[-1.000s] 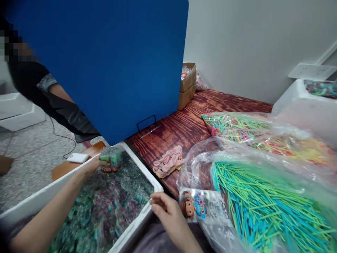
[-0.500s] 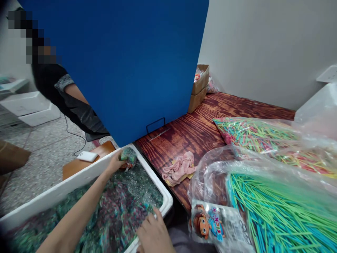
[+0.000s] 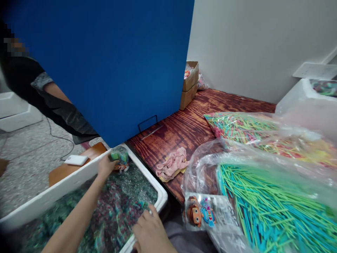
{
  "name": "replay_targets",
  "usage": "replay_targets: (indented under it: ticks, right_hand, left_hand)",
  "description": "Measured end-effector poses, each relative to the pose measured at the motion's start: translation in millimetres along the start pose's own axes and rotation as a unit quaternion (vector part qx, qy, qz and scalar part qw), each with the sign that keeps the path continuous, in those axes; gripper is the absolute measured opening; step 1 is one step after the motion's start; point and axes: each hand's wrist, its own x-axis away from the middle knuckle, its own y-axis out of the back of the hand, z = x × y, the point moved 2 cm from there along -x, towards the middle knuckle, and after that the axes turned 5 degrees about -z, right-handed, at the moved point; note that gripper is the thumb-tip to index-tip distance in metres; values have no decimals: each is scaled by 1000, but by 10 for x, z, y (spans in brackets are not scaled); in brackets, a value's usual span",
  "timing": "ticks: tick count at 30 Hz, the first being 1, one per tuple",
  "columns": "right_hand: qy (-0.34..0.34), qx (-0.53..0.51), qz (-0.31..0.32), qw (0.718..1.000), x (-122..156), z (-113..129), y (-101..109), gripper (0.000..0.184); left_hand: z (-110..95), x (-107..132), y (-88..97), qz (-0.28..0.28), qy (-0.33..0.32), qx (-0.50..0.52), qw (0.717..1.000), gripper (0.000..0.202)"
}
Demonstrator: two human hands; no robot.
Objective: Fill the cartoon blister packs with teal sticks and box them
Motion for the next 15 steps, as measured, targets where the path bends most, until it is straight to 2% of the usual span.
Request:
replay_targets:
  ticks: [2,4,8,11,15]
  right_hand:
    - [1,3,-7,1000,9,20,31,28]
    - [1,4,-11,1000,14,40,66,27]
    - [-5,-1,-21,1000,25,57,104,27]
    - [4,7,-38,999,30,59,93,28]
    - [14,37,-53,998,23,76,73,29]
  left_hand:
    - [-56,205,-17,-97,23,-24,995,58]
    - [-126,404,-70,-153,20,-36,987,58]
    - [-305,654,-261,-164,-61,-36,984,48]
    - [-406,691,-401,-180,-116,-34,976,57]
    - [-456,600,-526,-199,-107,-36,974,51]
